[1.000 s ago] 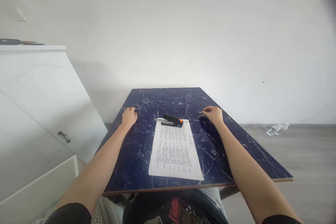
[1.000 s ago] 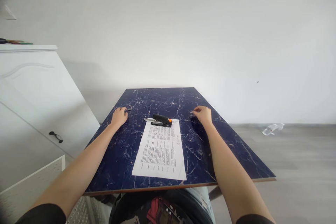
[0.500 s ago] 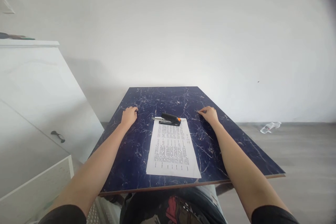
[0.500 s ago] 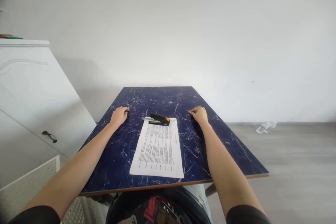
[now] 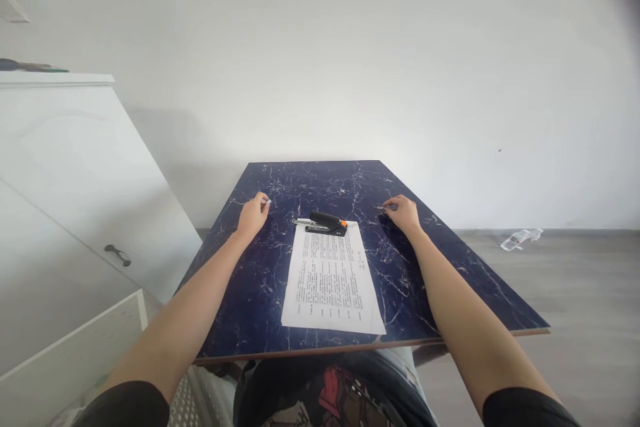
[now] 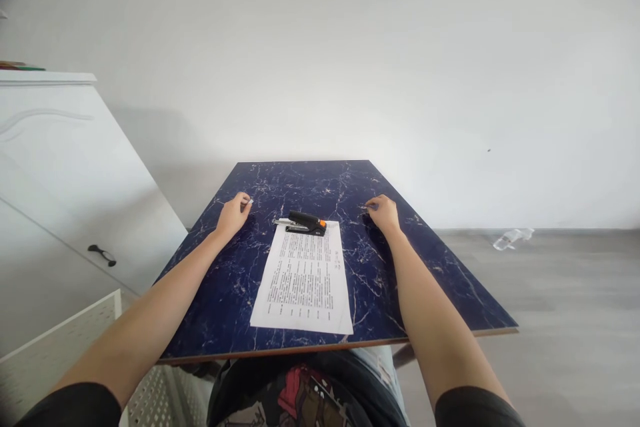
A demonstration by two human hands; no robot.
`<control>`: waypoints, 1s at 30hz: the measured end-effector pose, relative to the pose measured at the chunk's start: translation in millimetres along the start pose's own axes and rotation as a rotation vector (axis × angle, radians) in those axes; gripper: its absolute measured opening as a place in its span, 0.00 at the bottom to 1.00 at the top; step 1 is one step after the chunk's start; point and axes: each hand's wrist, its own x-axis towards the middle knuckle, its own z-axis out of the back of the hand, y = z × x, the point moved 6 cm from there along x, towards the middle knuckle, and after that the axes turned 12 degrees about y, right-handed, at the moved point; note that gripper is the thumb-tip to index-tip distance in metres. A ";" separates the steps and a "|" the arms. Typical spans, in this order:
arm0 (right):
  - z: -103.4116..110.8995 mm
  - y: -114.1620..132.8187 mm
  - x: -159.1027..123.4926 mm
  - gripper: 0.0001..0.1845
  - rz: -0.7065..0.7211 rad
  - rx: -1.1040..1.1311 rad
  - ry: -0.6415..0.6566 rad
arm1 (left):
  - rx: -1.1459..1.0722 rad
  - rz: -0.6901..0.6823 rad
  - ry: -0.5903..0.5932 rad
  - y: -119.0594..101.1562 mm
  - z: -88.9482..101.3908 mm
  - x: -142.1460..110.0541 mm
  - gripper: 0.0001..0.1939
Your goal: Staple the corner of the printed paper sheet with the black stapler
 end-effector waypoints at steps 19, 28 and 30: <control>1.2 16.6 0.3 0.13 0.093 -0.031 0.008 | -1.145 0.190 0.087 -33.5 -55.3 -14.8 0.22; -3.8 120.9 -26.0 0.12 0.437 0.118 0.039 | -1.280 0.210 0.038 -31.3 -57.9 -14.1 0.21; -6.9 138.4 -32.2 0.13 0.503 0.138 0.074 | -1.193 0.194 0.039 -31.0 -57.0 -14.2 0.21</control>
